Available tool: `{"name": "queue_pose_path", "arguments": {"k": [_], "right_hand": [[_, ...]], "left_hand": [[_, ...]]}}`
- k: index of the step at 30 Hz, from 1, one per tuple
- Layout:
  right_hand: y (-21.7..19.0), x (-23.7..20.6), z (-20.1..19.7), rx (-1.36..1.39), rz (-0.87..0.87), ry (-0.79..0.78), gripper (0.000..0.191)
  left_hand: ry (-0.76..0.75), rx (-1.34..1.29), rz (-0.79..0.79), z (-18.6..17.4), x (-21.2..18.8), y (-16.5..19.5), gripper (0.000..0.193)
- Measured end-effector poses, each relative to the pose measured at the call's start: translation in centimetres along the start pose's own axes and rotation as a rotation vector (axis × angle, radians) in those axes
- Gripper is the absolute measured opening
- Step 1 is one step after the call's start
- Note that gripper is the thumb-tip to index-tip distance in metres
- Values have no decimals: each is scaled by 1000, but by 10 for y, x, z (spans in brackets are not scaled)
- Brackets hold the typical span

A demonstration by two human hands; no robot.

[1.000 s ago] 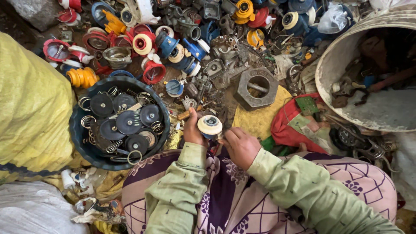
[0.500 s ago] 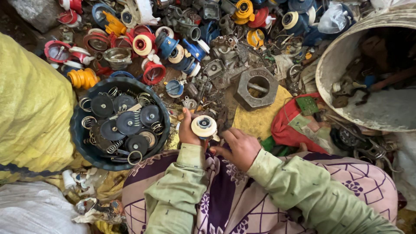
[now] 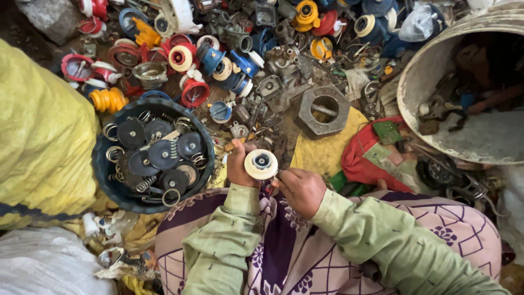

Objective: The person sits on the floor and disassembles small mechanical parts using a hammer and pliers. They repeatedly strike parts to separate components and place them into a nearby bucket.

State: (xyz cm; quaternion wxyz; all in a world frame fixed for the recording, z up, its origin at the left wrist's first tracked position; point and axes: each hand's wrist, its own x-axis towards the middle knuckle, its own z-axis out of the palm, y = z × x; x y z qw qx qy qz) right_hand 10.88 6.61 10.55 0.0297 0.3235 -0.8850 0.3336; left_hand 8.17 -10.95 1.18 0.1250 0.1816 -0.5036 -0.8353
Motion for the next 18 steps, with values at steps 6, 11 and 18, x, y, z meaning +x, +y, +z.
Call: {"name": "queue_pose_path", "arguments": {"k": [6,11,18], "right_hand": [[4,0,6,218,107,-48,26],[15,-1,12,1112,640,-423,41],[9,-3,16,1431,907,-517,42]], "left_hand": [[-32,-237,-24,5,-2,13,63],[11,-573,-328,4,-1,18,51],[-228,-522,-121,-2,2,10,62]]}}
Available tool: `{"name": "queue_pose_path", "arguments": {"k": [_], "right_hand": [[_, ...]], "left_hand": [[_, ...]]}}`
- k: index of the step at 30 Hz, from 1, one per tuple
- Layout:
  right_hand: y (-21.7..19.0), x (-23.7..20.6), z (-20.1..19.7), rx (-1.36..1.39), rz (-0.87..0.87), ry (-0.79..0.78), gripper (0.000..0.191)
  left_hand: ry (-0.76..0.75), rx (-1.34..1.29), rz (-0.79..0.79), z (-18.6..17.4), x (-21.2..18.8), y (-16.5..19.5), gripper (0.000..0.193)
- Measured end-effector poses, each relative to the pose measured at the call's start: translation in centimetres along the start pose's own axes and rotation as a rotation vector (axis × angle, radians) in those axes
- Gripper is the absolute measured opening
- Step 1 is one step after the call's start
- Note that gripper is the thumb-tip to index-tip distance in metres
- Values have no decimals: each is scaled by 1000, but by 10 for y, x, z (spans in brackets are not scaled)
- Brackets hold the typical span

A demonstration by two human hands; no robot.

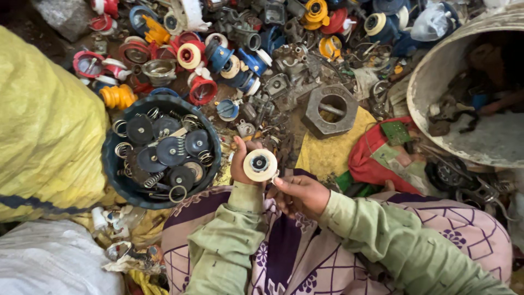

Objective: The person sits on the floor and disassembles small mechanical parts using a hammer and pliers. They repeatedly strike parts to separate components and place them into a nearby bucket.

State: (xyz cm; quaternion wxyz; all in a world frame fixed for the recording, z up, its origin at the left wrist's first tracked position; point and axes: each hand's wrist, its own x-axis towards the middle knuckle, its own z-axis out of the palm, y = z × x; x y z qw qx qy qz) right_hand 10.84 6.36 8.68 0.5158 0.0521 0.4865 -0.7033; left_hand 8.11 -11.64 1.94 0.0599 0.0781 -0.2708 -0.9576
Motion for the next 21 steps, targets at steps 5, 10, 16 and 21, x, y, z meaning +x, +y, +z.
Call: {"name": "queue_pose_path", "arguments": {"k": [5,10,16,21], "right_hand": [[-1,-2,-3,66,-30,17,35],[5,3,-12,2,-65,-12,28],[8,9,-20,-261,-187,-45,30],[-1,2,-9,-814,-376,199,31]], "left_hand": [[220,268,26,10,-4,7,61],[20,653,312,27,-16,19,65],[71,806,379,31,-15,22,60],[174,716,243,17,-16,19,62]]}}
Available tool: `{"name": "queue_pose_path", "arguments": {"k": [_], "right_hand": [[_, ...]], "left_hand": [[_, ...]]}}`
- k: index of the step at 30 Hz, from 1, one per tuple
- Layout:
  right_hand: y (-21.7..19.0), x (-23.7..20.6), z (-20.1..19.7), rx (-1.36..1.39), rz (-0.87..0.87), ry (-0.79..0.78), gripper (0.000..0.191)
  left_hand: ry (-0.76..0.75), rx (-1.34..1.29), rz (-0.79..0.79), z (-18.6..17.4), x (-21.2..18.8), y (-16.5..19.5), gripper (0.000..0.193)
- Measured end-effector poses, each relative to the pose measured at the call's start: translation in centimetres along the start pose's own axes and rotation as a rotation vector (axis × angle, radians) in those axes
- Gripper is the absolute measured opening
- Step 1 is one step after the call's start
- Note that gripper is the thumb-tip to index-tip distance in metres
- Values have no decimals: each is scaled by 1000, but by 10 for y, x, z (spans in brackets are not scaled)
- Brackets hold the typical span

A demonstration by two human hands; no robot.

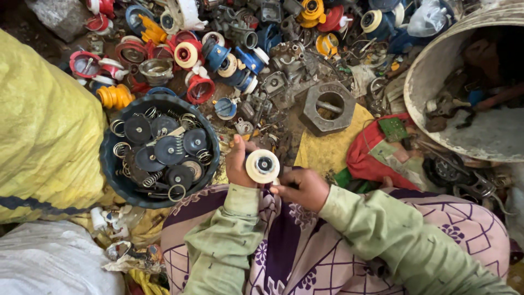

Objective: The person sits on the floor and disassembles small mechanical parts using a hammer and pliers. They repeatedly strike parts to separate components and place them into a nearby bucket.

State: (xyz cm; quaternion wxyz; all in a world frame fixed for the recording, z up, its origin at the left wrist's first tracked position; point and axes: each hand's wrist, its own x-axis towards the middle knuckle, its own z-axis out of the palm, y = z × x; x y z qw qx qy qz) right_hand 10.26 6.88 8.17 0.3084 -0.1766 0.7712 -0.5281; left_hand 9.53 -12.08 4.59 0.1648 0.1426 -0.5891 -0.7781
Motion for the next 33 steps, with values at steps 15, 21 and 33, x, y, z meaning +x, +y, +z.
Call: {"name": "queue_pose_path", "arguments": {"k": [15,21,33], "right_hand": [[2,-4,4,946,426,-343,28],[10,-1,6,747,436,-257,24],[-12,-3,5,183,61,-15,34]], "left_hand": [[-212,-401,-98,5,-1,-6,58],[-98,460,799,8,-6,18,66],[1,326,364,4,-6,11,59]]}}
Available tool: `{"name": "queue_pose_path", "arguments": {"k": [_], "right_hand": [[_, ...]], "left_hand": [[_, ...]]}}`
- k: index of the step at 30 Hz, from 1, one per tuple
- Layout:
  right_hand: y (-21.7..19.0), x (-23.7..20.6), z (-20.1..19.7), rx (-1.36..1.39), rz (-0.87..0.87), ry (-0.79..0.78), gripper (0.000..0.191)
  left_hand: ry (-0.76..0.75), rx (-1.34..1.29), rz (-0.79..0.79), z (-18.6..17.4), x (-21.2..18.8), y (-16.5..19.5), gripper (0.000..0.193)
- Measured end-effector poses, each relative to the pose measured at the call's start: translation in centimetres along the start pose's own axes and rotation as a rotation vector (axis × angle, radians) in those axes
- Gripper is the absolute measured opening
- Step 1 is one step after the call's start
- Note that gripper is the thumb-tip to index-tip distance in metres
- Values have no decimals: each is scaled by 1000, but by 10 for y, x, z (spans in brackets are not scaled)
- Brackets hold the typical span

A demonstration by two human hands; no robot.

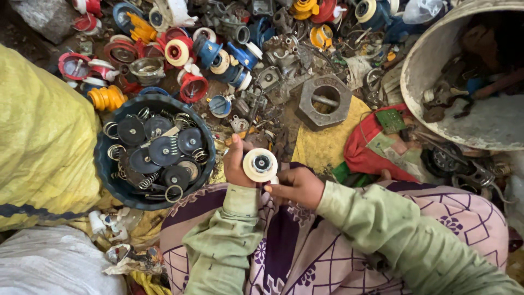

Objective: The person sits on the floor and disassembles small mechanical parts using a hammer and pliers. They repeatedly strike parts to separate components and place them into a nearby bucket.

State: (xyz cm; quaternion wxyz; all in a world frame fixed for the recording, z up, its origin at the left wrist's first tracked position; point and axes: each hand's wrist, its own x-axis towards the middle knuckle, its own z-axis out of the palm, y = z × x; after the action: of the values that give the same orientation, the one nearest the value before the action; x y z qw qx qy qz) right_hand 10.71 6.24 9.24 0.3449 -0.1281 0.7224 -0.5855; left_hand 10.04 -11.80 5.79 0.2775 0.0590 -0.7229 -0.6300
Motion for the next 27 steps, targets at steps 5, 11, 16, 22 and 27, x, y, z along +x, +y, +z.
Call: {"name": "queue_pose_path", "arguments": {"k": [5,11,16,22,27], "right_hand": [[-25,-12,-1,-793,-516,335,41],[-31,-25,-7,-840,-414,266,45],[-10,-98,-20,-939,198,244,42],[29,-128,-34,-832,269,155,54],[52,-113,-45,-886,252,70,51]], "left_hand": [[84,-497,-503,4,2,-15,58],[-19,-398,-641,5,0,-26,62],[129,-866,-814,46,16,-36,49],[143,-405,-372,162,46,-91,44],[-21,523,187,203,26,-107,30]]}}
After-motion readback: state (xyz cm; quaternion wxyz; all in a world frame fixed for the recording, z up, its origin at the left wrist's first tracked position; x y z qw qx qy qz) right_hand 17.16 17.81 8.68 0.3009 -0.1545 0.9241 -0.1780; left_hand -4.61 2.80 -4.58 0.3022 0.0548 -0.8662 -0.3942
